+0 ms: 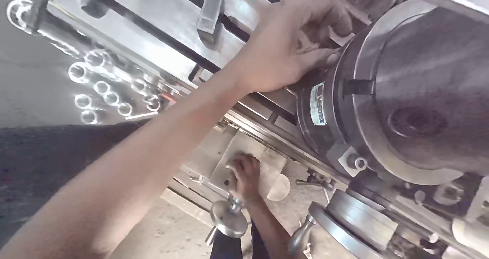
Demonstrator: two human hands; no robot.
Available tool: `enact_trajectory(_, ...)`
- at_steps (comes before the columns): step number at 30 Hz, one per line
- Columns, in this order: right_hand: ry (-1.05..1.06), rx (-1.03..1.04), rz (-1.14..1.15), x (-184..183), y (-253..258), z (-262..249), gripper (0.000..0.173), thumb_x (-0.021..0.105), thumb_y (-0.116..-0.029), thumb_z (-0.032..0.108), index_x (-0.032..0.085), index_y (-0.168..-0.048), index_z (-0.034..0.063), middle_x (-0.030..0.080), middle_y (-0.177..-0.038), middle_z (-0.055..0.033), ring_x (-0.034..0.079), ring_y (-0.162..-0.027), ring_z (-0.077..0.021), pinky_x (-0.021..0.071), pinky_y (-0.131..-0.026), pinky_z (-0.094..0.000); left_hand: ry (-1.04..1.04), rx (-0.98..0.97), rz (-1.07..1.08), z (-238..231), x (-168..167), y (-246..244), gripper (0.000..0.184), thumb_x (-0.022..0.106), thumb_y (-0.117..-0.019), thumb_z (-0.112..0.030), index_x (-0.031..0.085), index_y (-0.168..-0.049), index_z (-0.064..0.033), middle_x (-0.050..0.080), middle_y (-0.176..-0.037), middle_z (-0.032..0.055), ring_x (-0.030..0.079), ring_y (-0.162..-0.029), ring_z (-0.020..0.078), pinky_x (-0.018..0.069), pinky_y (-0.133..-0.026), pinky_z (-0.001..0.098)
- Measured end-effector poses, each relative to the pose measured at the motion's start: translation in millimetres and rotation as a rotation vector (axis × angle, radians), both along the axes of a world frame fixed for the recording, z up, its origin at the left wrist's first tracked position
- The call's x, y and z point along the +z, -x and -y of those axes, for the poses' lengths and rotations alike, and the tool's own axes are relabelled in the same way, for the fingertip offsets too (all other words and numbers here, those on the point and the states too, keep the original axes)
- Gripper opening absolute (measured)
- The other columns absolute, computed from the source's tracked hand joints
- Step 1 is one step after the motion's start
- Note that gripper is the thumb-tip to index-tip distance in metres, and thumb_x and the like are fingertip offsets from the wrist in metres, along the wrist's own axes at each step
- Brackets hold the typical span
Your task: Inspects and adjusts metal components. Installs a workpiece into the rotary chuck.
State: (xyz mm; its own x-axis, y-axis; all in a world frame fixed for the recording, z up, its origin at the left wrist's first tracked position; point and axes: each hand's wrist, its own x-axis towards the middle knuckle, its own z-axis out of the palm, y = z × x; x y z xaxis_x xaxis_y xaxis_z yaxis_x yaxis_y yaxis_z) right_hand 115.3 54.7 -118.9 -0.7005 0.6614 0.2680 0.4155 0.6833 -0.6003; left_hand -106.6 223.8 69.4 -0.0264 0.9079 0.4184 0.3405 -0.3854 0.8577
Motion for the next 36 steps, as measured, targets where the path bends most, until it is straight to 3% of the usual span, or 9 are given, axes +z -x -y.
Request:
enact_trajectory(5,-0.015,-0.013,-0.019,-0.8,-0.4,1.4,0.024,0.053,-0.0892,0.021,0.076,-0.094,0.0221,0.074,-0.106,-0.0064,0.067,-0.101,-0.0274,0.0501,-0.089,-0.0464,-0.028,-0.077,0.089,3.4,0.2,4.8,0.028,0.057,-0.0962,-0.001,0.068,-0.122,-0.0027,0.071,-0.117,0.0049,0.067,-0.107,0.0064,0.0576,-0.091,0.0240)
enact_trajectory(7,-0.022,-0.010,-0.006,-0.9,0.2,1.5,0.024,0.052,-0.0897,0.022,0.076,-0.093,0.0221,0.073,-0.105,-0.0055,0.066,-0.099,-0.0262,0.0486,-0.089,-0.0448,-0.009,-0.024,0.059,4.5,0.2,3.4,0.027,0.069,-0.0941,-0.012,0.067,-0.120,-0.0066,0.065,-0.119,0.0039,0.065,-0.109,0.0067,0.0583,-0.089,0.0227)
enact_trajectory(9,-0.019,-0.012,-0.002,-0.6,0.8,0.7,0.024,0.051,-0.0903,0.022,0.075,-0.092,0.0223,0.073,-0.105,-0.0050,0.066,-0.100,-0.0254,0.0487,-0.090,-0.0442,0.004,-0.008,0.103,2.4,-2.3,-0.1,0.025,0.076,-0.0909,-0.012,0.068,-0.114,-0.0054,0.069,-0.108,0.0037,0.069,-0.095,0.0072,0.0611,-0.081,0.0234)
enact_trajectory(13,-0.012,-0.019,-0.025,-0.1,0.5,0.9,0.024,0.052,-0.0901,0.021,0.076,-0.092,0.0220,0.073,-0.105,-0.0049,0.066,-0.100,-0.0246,0.0491,-0.091,-0.0435,-0.019,-0.073,0.153,5.3,-3.1,2.3,0.027,0.055,-0.0962,0.002,0.067,-0.120,-0.0022,0.071,-0.114,0.0043,0.069,-0.100,0.0053,0.0592,-0.084,0.0227)
enact_trajectory(16,-0.009,-0.013,-0.022,0.9,0.9,1.1,0.022,0.053,-0.0901,0.021,0.076,-0.092,0.0218,0.074,-0.105,-0.0054,0.066,-0.100,-0.0259,0.0486,-0.091,-0.0443,-0.008,-0.003,0.093,5.1,-2.9,-0.3,0.026,0.070,-0.0940,-0.012,0.066,-0.118,-0.0053,0.062,-0.116,0.0048,0.066,-0.101,0.0059,0.0606,-0.082,0.0212)
enact_trajectory(18,0.013,-0.007,-0.003,2.4,-0.4,0.7,0.022,0.054,-0.0925,0.022,0.077,-0.094,0.0206,0.073,-0.106,-0.0069,0.066,-0.101,-0.0275,0.0495,-0.091,-0.0458,0.017,0.008,0.136,2.5,-3.8,-2.9,0.023,0.075,-0.0911,-0.010,0.068,-0.112,-0.0050,0.070,-0.105,0.0037,0.070,-0.092,0.0070,0.0612,-0.078,0.0232)
enact_trajectory(22,-0.019,-0.011,0.022,2.0,-0.6,0.7,0.027,0.051,-0.0911,0.023,0.077,-0.093,0.0187,0.074,-0.107,-0.0078,0.067,-0.101,-0.0291,0.0501,-0.090,-0.0466,0.019,-0.089,0.212,5.8,-1.7,0.4,0.026,0.054,-0.0970,0.004,0.068,-0.118,-0.0001,0.073,-0.112,0.0059,0.070,-0.101,0.0073,0.0592,-0.089,0.0247)
enact_trajectory(27,-0.027,-0.010,-0.018,1.5,-1.3,0.4,0.023,0.053,-0.0915,0.024,0.076,-0.094,0.0178,0.074,-0.107,-0.0085,0.066,-0.100,-0.0296,0.0499,-0.090,-0.0465,0.047,0.089,0.060,3.7,0.2,-3.0,0.021,0.078,-0.0905,-0.019,0.069,-0.107,-0.0078,0.067,-0.104,0.0018,0.069,-0.091,0.0049,0.0618,-0.075,0.0216)
enact_trajectory(36,-0.033,-0.012,-0.020,0.1,0.5,0.1,0.022,0.054,-0.0893,0.021,0.076,-0.093,0.0213,0.073,-0.105,-0.0071,0.066,-0.100,-0.0270,0.0494,-0.091,-0.0450,0.085,0.038,-0.093,8.8,16.3,5.7,0.018,0.068,-0.0960,-0.014,0.069,-0.114,-0.0095,0.071,-0.107,-0.0023,0.069,-0.092,-0.0010,0.0597,-0.080,0.0182)
